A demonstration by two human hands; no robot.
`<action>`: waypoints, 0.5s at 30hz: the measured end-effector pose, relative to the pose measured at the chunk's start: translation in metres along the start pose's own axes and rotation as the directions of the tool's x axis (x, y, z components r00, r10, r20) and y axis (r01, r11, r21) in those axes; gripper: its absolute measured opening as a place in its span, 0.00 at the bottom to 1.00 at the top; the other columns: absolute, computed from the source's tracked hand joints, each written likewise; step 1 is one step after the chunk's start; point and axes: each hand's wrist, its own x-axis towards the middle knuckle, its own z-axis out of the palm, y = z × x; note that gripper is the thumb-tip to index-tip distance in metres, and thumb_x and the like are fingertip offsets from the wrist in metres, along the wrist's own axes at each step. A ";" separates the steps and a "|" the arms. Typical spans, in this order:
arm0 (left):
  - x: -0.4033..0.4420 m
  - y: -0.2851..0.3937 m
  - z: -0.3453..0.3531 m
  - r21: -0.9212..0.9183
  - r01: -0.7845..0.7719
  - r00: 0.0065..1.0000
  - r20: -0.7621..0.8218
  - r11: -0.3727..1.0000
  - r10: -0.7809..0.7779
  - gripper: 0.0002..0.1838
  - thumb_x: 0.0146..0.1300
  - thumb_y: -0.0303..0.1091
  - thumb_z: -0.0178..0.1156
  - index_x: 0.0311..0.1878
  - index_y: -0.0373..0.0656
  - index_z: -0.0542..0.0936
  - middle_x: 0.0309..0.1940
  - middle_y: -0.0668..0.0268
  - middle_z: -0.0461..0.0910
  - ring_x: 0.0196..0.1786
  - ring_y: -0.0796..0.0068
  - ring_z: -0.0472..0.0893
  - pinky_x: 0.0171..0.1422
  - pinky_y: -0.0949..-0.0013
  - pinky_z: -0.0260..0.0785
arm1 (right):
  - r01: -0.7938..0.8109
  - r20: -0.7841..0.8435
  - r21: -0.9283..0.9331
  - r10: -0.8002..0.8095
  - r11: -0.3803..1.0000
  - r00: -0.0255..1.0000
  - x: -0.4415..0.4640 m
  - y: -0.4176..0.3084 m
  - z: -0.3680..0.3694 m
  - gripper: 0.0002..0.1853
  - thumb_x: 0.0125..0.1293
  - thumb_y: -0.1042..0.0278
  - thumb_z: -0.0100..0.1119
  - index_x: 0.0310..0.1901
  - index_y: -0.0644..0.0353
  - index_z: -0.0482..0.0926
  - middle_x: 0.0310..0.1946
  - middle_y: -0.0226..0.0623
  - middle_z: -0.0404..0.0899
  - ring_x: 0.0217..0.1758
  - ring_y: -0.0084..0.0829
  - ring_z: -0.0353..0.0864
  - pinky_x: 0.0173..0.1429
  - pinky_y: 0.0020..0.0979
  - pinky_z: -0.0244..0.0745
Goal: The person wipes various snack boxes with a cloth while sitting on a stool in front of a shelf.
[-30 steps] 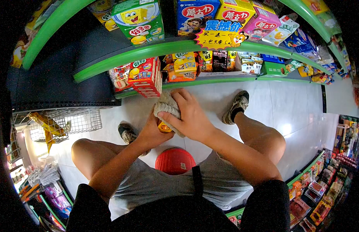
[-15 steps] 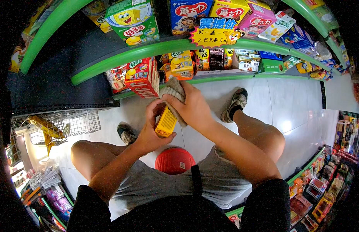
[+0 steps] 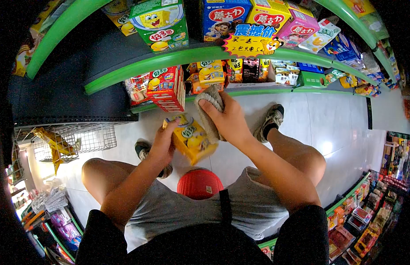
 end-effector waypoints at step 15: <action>0.008 -0.017 -0.010 -0.242 0.135 0.989 -0.028 0.961 -0.146 0.19 0.78 0.41 0.49 0.62 0.38 0.71 0.54 0.58 0.78 0.55 0.66 0.81 0.59 0.64 0.80 | 0.486 0.103 -0.392 -0.488 0.781 0.867 -0.025 -0.011 0.016 0.33 0.63 0.53 0.68 0.58 0.71 0.67 0.56 0.60 0.67 0.59 0.60 0.69 0.62 0.49 0.69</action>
